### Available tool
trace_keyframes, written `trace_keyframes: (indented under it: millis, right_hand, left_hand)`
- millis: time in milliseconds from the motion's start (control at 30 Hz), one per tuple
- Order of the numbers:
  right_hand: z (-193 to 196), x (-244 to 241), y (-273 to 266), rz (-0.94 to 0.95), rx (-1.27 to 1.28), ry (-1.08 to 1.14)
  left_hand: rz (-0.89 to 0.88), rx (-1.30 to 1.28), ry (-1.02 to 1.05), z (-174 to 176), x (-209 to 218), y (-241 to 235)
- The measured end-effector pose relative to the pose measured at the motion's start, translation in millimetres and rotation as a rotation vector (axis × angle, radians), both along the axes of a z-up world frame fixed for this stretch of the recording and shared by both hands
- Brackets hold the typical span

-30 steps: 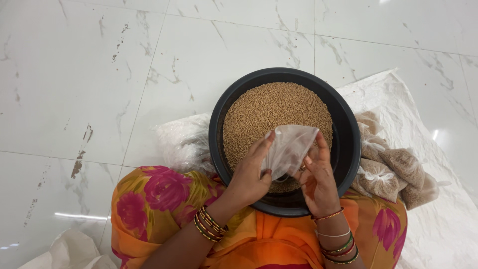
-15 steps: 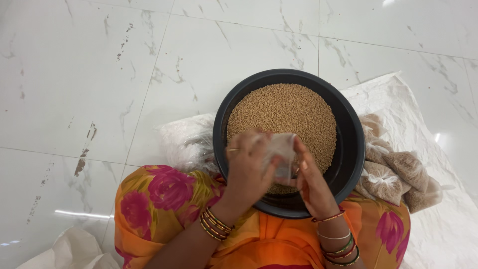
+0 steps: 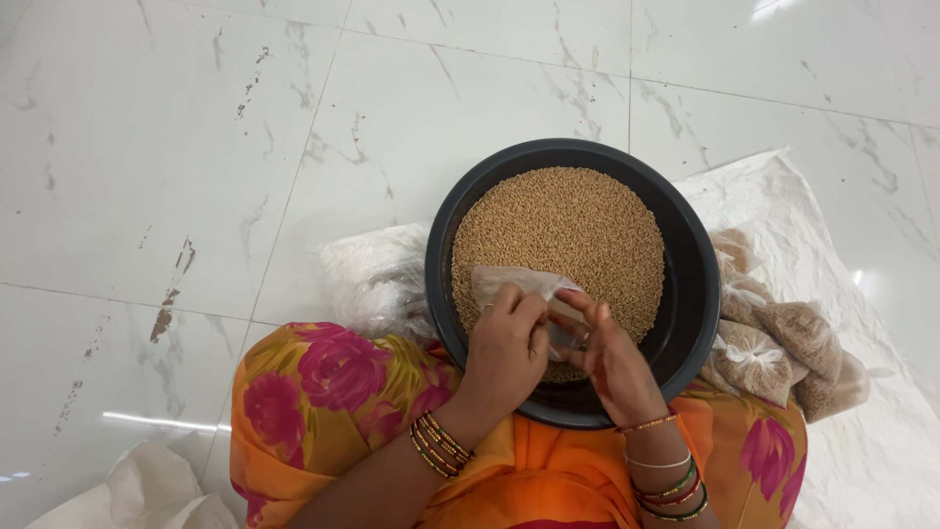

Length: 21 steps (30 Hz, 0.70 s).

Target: The person scoops grains from a large black bowl using a metal cup and pours them into small white mesh bags. They then tie the top of each bag to secure the contents.

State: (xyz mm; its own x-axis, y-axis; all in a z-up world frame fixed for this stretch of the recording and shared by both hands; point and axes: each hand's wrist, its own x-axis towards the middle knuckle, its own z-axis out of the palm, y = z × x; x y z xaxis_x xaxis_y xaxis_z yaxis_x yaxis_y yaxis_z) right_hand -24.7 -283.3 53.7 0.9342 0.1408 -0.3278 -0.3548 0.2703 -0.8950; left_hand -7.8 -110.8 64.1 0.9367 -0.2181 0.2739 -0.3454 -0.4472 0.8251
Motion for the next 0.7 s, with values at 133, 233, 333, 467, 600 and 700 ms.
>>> trace_keyframes:
  millis: [133, 233, 333, 467, 600, 700]
  right_hand:
    - [-7, 3, -3, -0.246, -0.03, 0.091]
    - [-18, 3, -5, -0.248, -0.169, 0.095]
    - [-34, -1, -7, -0.266, -0.292, -0.094]
    - [-31, -8, -10, -0.148, -1.035, -0.519]
    - [-9, -8, -13, 0.157, -1.408, -0.5]
    - [-2, 2, -15, 0.466, -1.437, -0.461]
  left_hand:
    - [0.117, 0.059, -0.086, -5, 1, -2]
    - [0.116, 0.082, -0.05, -11, 3, -3]
    - [0.131, 0.059, -0.047, -14, 4, -2]
    - [0.145, 0.023, -0.057, -16, 6, -2]
    - [0.181, -0.028, -0.072, -19, 10, -2]
    - [0.194, -0.042, -0.041, -22, 13, -2]
